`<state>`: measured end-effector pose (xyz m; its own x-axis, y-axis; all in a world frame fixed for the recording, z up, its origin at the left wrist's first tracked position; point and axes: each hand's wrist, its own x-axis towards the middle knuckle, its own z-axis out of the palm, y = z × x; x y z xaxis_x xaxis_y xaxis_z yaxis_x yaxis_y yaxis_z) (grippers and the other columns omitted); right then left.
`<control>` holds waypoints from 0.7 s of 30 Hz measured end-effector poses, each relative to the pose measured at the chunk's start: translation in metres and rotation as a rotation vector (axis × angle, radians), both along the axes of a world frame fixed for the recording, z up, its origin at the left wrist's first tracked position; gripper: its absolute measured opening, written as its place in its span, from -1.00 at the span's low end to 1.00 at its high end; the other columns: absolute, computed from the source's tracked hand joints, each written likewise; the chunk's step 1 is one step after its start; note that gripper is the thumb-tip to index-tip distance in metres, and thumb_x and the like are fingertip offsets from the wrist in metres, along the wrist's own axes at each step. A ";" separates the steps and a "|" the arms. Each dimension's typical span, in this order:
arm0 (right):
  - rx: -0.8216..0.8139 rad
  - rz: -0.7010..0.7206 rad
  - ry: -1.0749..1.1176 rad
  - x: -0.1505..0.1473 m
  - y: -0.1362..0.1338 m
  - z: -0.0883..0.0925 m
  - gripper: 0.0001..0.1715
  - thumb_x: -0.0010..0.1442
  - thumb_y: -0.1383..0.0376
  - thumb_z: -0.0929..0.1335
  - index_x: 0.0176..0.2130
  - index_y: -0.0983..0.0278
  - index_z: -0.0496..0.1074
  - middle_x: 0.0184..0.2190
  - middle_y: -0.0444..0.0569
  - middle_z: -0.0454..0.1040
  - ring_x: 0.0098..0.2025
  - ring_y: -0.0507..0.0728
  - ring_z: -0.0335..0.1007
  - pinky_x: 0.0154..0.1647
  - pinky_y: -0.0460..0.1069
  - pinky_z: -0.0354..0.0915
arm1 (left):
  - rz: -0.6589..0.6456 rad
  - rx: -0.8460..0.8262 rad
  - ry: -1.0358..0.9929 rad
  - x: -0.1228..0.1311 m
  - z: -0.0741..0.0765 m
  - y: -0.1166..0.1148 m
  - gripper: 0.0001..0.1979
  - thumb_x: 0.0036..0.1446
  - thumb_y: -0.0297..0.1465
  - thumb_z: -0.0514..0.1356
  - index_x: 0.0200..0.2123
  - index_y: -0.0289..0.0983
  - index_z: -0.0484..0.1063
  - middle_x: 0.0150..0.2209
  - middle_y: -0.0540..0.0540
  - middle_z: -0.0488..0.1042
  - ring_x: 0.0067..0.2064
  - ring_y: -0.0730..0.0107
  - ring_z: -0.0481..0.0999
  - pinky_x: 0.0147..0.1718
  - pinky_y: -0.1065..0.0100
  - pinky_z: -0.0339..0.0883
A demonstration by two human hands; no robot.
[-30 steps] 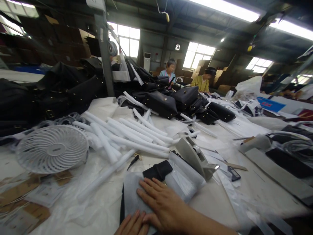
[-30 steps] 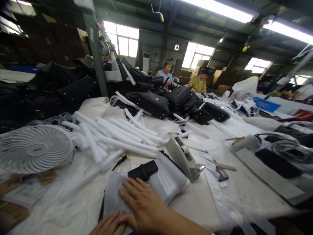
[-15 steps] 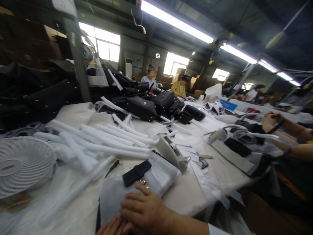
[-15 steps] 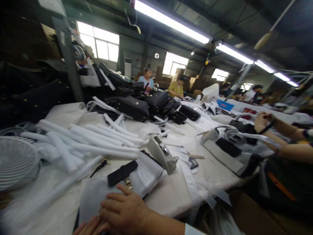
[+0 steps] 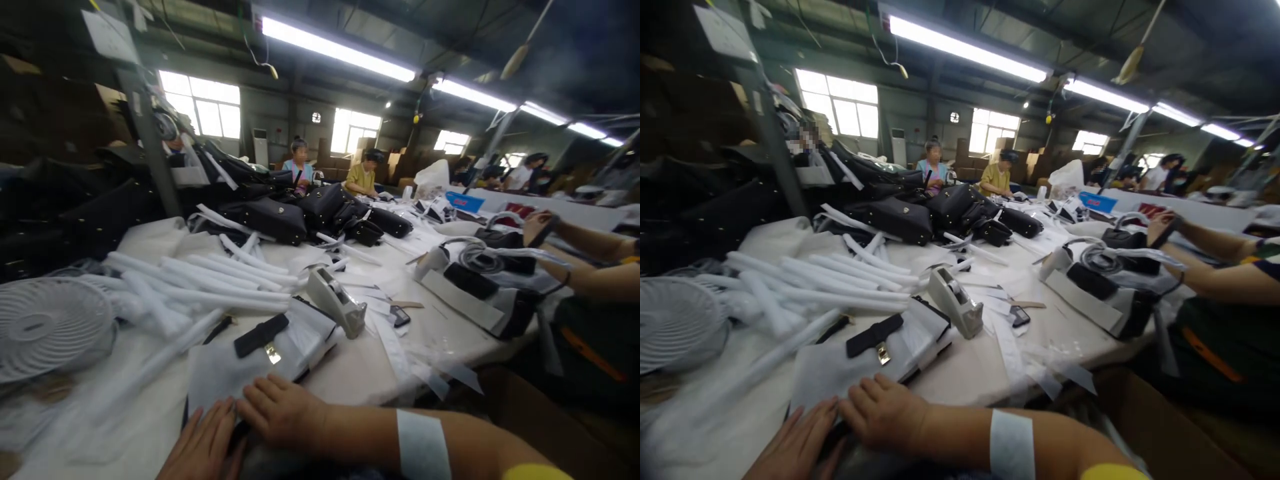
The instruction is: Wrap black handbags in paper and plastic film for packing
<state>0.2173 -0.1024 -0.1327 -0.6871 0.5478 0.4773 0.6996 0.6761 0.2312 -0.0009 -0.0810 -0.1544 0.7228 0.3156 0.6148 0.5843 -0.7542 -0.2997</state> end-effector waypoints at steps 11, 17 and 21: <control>-0.102 0.099 0.031 0.008 0.012 0.034 -0.73 0.39 0.34 0.23 0.05 0.39 0.30 -0.17 0.11 0.50 -0.11 0.15 0.38 -0.11 0.03 0.28 | 0.244 0.015 0.036 0.007 0.014 -0.020 -0.62 0.31 -0.41 -0.07 0.11 -0.38 0.32 -0.02 -0.25 0.54 -0.03 0.09 0.54 0.03 0.08 0.34; -0.153 0.130 0.032 0.014 0.013 0.047 -0.67 0.41 0.35 0.21 0.11 0.40 0.28 -0.03 0.10 0.49 0.01 0.13 0.35 0.07 0.04 0.26 | 0.188 0.044 0.055 -0.002 0.006 -0.007 -0.60 0.26 -0.47 0.02 0.15 -0.32 0.33 0.04 -0.18 0.53 0.00 0.19 0.55 0.04 0.20 0.39; -0.093 0.052 0.081 0.021 -0.009 0.039 -0.61 0.42 0.33 0.18 0.20 0.32 0.24 0.18 0.03 0.36 0.21 0.16 0.21 0.30 0.17 0.08 | 0.115 -0.019 0.037 -0.019 -0.010 0.004 -0.53 0.25 -0.52 0.01 0.22 -0.24 0.28 0.09 -0.11 0.51 0.02 0.29 0.55 0.03 0.35 0.40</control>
<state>0.2381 -0.1110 -0.0939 -0.6771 0.5567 0.4813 0.6768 0.7279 0.1101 -0.0201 -0.0773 -0.1649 0.7030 0.4091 0.5818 0.6562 -0.6886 -0.3086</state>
